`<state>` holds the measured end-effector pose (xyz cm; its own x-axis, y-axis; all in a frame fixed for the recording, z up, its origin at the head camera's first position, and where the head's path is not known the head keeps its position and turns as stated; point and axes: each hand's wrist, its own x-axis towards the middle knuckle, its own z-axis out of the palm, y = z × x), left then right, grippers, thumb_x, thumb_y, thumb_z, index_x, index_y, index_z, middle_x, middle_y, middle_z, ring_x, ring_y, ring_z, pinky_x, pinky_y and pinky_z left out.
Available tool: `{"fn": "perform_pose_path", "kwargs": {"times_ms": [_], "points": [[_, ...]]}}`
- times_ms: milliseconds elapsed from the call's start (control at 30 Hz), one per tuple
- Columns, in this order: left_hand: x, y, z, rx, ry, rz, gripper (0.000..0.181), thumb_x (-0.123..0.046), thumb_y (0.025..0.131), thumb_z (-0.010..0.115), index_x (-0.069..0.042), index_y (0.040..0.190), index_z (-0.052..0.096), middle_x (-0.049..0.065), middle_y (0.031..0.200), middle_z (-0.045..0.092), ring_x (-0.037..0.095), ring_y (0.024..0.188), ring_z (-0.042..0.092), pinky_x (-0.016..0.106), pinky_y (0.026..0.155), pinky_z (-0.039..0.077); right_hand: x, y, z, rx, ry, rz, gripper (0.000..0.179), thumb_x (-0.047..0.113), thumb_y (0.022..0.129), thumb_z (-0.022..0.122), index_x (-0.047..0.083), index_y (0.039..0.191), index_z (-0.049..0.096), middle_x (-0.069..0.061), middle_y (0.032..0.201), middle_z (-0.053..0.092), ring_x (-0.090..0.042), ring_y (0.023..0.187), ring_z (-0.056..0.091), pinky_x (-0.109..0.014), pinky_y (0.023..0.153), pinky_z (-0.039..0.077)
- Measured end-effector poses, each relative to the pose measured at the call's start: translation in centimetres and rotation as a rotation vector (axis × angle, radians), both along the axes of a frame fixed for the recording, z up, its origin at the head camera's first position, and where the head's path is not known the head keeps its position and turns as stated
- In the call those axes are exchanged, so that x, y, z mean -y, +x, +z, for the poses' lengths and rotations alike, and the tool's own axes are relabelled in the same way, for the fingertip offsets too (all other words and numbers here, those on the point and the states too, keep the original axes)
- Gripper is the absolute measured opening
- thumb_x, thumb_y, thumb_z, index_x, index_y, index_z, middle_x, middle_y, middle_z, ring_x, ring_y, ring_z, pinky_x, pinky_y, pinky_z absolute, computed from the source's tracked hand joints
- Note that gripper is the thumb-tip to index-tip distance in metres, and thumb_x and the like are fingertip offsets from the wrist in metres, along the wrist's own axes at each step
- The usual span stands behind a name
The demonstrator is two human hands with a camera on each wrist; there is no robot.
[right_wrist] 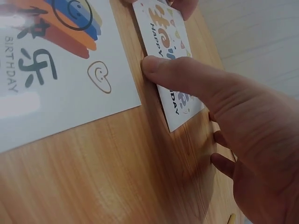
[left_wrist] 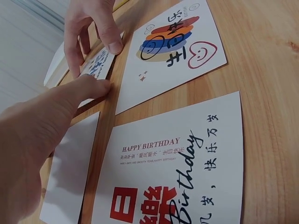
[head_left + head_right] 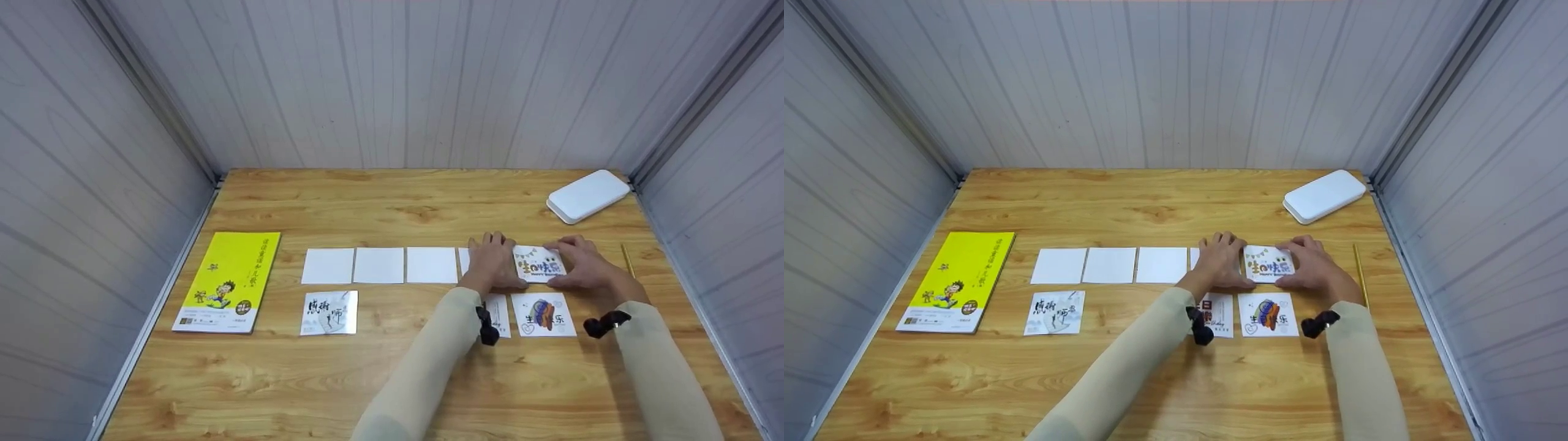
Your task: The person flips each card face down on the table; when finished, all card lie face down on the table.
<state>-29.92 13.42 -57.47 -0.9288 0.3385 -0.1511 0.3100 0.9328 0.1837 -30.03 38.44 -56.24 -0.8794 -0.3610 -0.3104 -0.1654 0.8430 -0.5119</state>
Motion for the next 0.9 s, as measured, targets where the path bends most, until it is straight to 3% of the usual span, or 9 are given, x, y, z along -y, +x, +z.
{"fn": "perform_pose_path", "kwargs": {"times_ms": [267,433,633,900], "points": [[0.4,-0.4,0.4,0.001,0.054,0.002,0.101,-0.080,0.083,0.085,-0.032,0.166,0.051,-0.004,0.167,0.055,0.019,0.156,0.051,0.052,0.135,0.039,0.2,-0.1,-0.1,-0.001,-0.025,-0.004,0.096,0.042,0.096,0.089,0.007,0.172,0.043,-0.039,0.175,0.022,-0.064,0.160,0.018,-0.088,0.126,0.020],[0.5,-0.7,1.1,-0.025,0.040,-0.038,0.104,-0.081,0.083,0.085,-0.030,0.167,0.051,-0.004,0.168,0.056,0.019,0.158,0.051,0.053,0.136,0.038,0.3,0.0,0.3,0.006,-0.016,-0.014,0.097,0.043,0.095,0.089,0.010,0.173,0.043,-0.040,0.174,0.022,-0.065,0.159,0.019,-0.088,0.126,0.021],[0.6,-0.8,2.0,0.005,0.040,-0.064,0.108,-0.074,0.084,0.090,-0.032,0.172,0.044,-0.007,0.172,0.053,0.017,0.163,0.046,0.051,0.138,0.036,0.2,-0.1,0.3,0.005,-0.003,-0.005,0.097,0.046,0.097,0.086,0.010,0.174,0.040,-0.041,0.172,0.023,-0.065,0.157,0.022,-0.089,0.124,0.023],[1.1,-1.1,2.8,0.018,0.226,-0.074,0.098,-0.069,0.091,0.086,-0.030,0.171,0.045,-0.008,0.172,0.053,0.015,0.163,0.047,0.046,0.134,0.039,0.6,-0.1,0.9,0.028,-0.033,-0.021,0.096,0.045,0.099,0.084,0.013,0.176,0.037,-0.040,0.172,0.021,-0.066,0.158,0.019,-0.092,0.122,0.022]]}}
